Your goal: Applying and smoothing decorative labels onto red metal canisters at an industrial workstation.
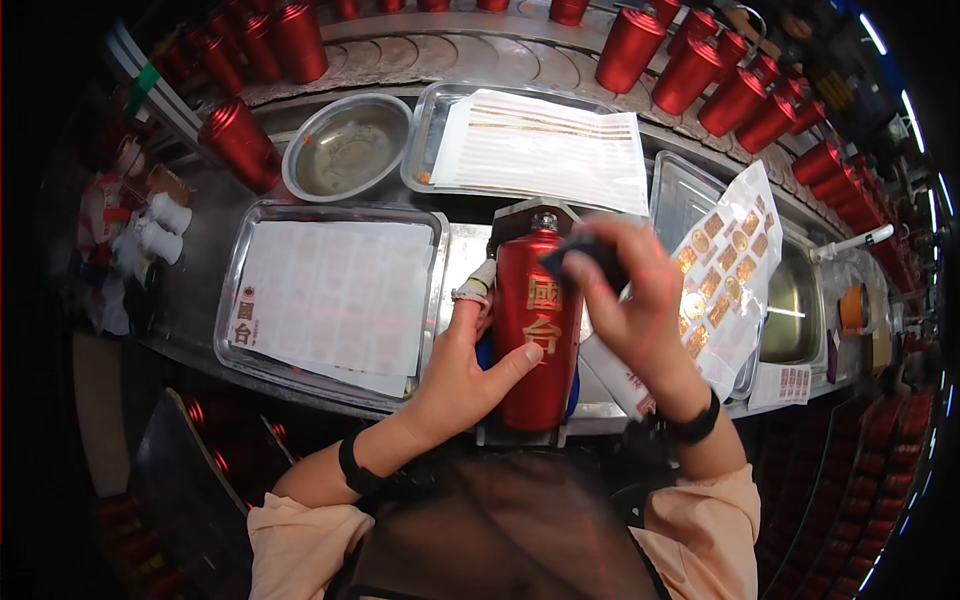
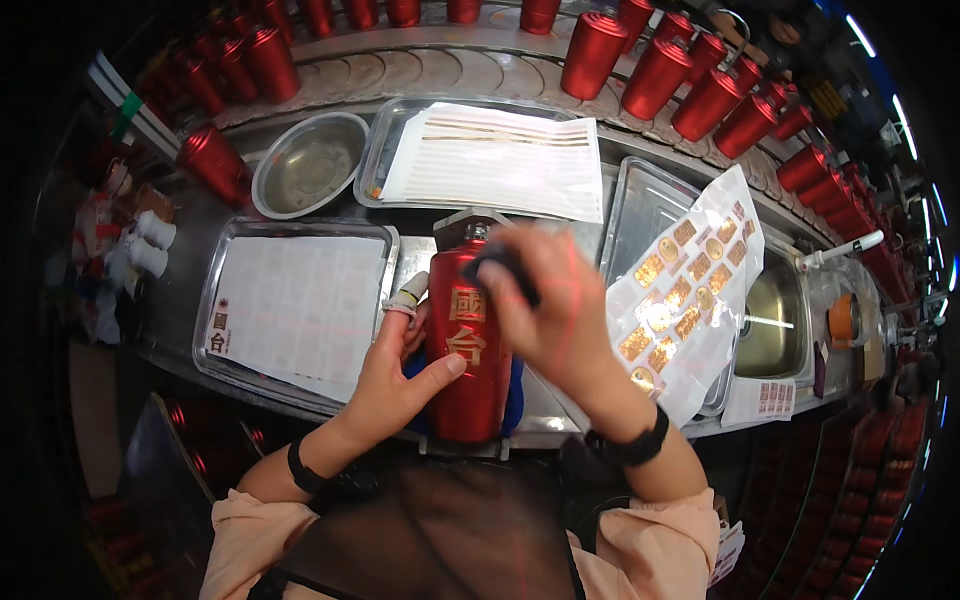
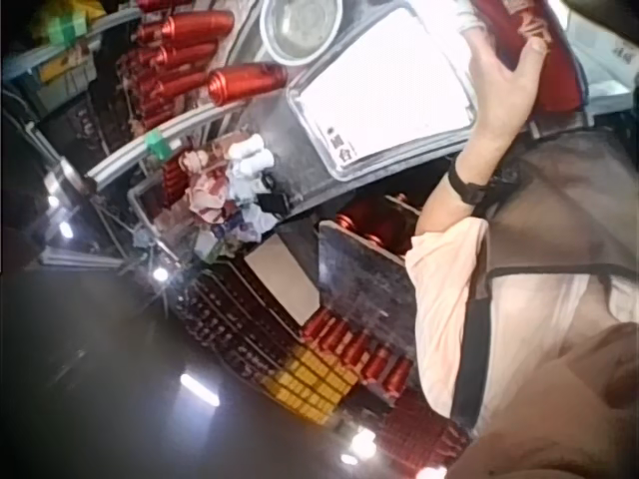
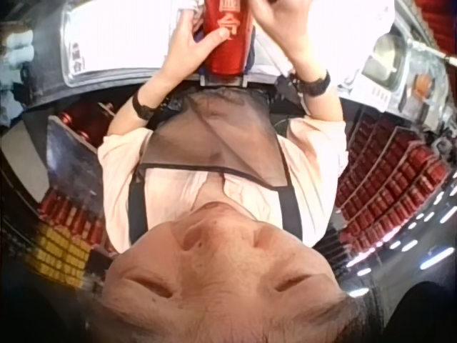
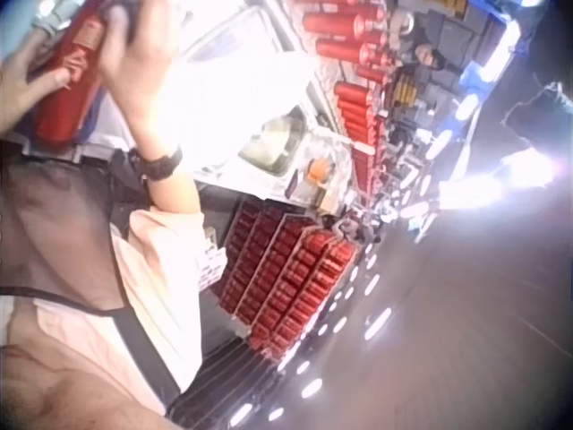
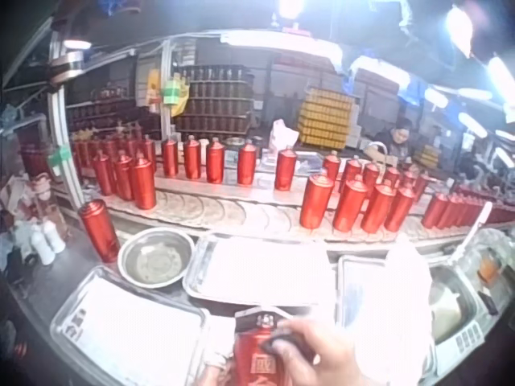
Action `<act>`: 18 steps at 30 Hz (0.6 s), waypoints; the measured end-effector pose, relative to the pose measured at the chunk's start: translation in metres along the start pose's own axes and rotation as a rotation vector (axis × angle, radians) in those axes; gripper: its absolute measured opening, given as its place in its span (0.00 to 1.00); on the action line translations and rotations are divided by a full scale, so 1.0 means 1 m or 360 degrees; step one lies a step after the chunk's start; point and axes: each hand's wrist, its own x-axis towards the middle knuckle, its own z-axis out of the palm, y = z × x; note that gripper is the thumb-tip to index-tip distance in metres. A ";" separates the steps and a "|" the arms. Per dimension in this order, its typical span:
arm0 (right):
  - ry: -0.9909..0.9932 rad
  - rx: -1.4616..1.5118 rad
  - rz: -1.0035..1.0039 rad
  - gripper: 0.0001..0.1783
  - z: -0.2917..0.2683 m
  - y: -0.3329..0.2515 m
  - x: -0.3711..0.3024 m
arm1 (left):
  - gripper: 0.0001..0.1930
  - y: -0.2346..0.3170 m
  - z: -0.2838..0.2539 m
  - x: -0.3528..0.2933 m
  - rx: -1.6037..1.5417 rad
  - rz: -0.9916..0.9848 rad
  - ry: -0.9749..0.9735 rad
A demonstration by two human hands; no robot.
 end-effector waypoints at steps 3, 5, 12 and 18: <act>0.0068 0.0097 0.0247 0.12 -0.003 0.018 0.019 | 0.46 -0.003 -0.003 -0.001 -0.0024 -0.0005 0.0023; 0.0046 0.0124 0.0258 0.12 -0.013 0.008 0.004 | 0.46 -0.002 -0.002 -0.001 0.0019 0.0005 0.0032; -0.0021 -0.0029 0.0176 0.13 -0.004 0.013 0.016 | 0.45 0.001 -0.002 -0.001 0.0008 0.0001 -0.0011; -0.0016 0.0089 0.0223 0.13 -0.011 0.008 0.000 | 0.44 -0.004 0.001 0.006 0.0059 0.0079 -0.0060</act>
